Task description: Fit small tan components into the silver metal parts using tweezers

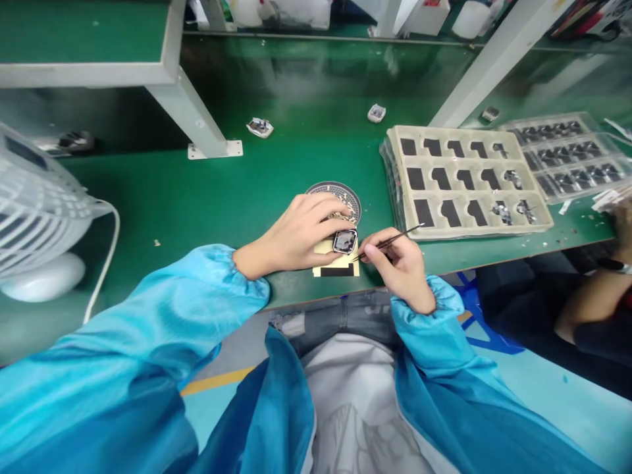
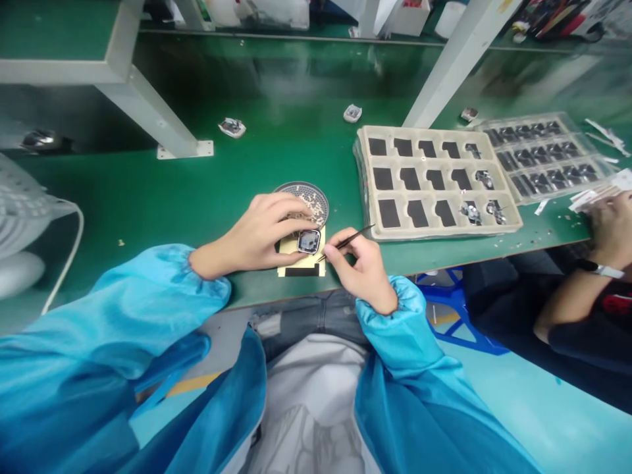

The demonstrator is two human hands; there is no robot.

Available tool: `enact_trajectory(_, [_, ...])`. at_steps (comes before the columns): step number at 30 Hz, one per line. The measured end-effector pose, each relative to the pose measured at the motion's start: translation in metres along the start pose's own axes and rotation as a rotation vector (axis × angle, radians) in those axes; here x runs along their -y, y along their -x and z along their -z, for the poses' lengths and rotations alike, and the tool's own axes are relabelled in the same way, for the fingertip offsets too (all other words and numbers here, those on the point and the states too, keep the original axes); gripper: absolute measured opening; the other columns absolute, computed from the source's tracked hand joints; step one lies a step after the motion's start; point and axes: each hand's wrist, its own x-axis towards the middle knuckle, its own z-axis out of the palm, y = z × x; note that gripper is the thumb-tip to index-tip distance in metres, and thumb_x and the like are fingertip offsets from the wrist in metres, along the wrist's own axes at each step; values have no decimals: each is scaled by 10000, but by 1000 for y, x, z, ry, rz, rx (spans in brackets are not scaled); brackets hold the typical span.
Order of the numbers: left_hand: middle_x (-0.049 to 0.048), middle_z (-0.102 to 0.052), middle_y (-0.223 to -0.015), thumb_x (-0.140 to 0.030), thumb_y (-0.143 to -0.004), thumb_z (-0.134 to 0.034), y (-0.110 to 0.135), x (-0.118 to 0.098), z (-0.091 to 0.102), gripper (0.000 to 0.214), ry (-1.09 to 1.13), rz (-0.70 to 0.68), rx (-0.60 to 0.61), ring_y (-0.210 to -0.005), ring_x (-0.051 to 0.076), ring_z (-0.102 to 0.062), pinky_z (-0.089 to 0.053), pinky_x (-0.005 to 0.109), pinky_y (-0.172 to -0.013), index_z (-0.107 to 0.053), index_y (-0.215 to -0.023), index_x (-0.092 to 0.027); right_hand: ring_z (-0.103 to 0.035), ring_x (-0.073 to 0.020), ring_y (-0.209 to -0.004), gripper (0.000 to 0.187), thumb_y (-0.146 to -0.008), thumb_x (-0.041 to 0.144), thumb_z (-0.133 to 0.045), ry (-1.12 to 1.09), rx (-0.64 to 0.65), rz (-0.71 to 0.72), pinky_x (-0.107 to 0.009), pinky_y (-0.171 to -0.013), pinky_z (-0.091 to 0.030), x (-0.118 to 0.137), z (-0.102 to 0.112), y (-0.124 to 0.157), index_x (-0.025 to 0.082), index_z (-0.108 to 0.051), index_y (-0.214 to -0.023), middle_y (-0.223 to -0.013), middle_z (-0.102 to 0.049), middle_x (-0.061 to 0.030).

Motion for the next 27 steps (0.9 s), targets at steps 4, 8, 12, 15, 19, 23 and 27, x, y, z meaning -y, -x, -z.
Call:
enact_trajectory(4, [125, -653, -1426, -404, -924, -723, -2, 1, -1, 414, -23, -2, 2, -1385, 356, -549, -421, 502, -1059, -662, -1307, -261, -723, -154, -752, 150, -971, 359, -743, 1, -16, -8, -286, -711, -625, 1, 0, 0, 220, -689, -964, -885, -738, -27])
enact_trajectory(8, [131, -642, -1440, -401, -932, -713, -1, -1, -1, 409, -42, -13, 2, -1395, 355, -544, -419, 503, -1064, -652, -1307, -253, -725, -143, -724, 148, -976, 361, -738, -54, -35, -10, -275, -695, -620, 0, -2, -1, 226, -680, -967, -867, -729, -11])
enact_trajectory(12, [134, -640, -1440, -392, -934, -713, -1, -2, 0, 413, -51, -18, -3, -1396, 356, -540, -418, 507, -1070, -646, -1315, -249, -723, -149, -743, 156, -968, 364, -749, -19, -16, 5, -281, -701, -622, -1, -2, -1, 222, -687, -956, -870, -730, -18])
enact_trajectory(15, [138, -637, -1443, -378, -932, -716, -1, -3, 0, 415, -53, -23, 2, -1398, 359, -537, -419, 511, -1066, -639, -1317, -243, -703, -143, -673, 181, -981, 380, -730, -112, -18, 29, -275, -621, -601, 2, 1, 1, 219, -658, -943, -844, -733, -17])
enact_trajectory(19, [139, -647, -1420, -368, -924, -726, -3, -5, 1, 402, -38, -19, -2, -1386, 355, -549, -439, 506, -1041, -640, -1292, -233, -671, -134, -605, 151, -1009, 339, -689, -243, -159, 174, -271, -543, -569, 10, 3, 0, 222, -624, -940, -828, -725, -11])
enact_trajectory(23, [126, -680, -1353, -335, -844, -794, -3, -7, -1, 465, 116, 68, -58, -1332, 339, -596, -462, 511, -1080, -628, -1265, -231, -677, -147, -638, 85, -1004, 296, -693, -173, -204, 339, -288, -556, -580, 15, -2, -14, 237, -640, -974, -859, -729, -24])
enact_trajectory(27, [107, -706, -1284, -173, -805, -752, 0, -9, -6, 523, 382, 307, -168, -1155, 254, -708, -563, 392, -992, -578, -1296, -220, -658, -142, -634, 81, -1024, 315, -662, -127, -333, 462, -288, -528, -567, 12, -10, -30, 265, -607, -995, -887, -705, -20])
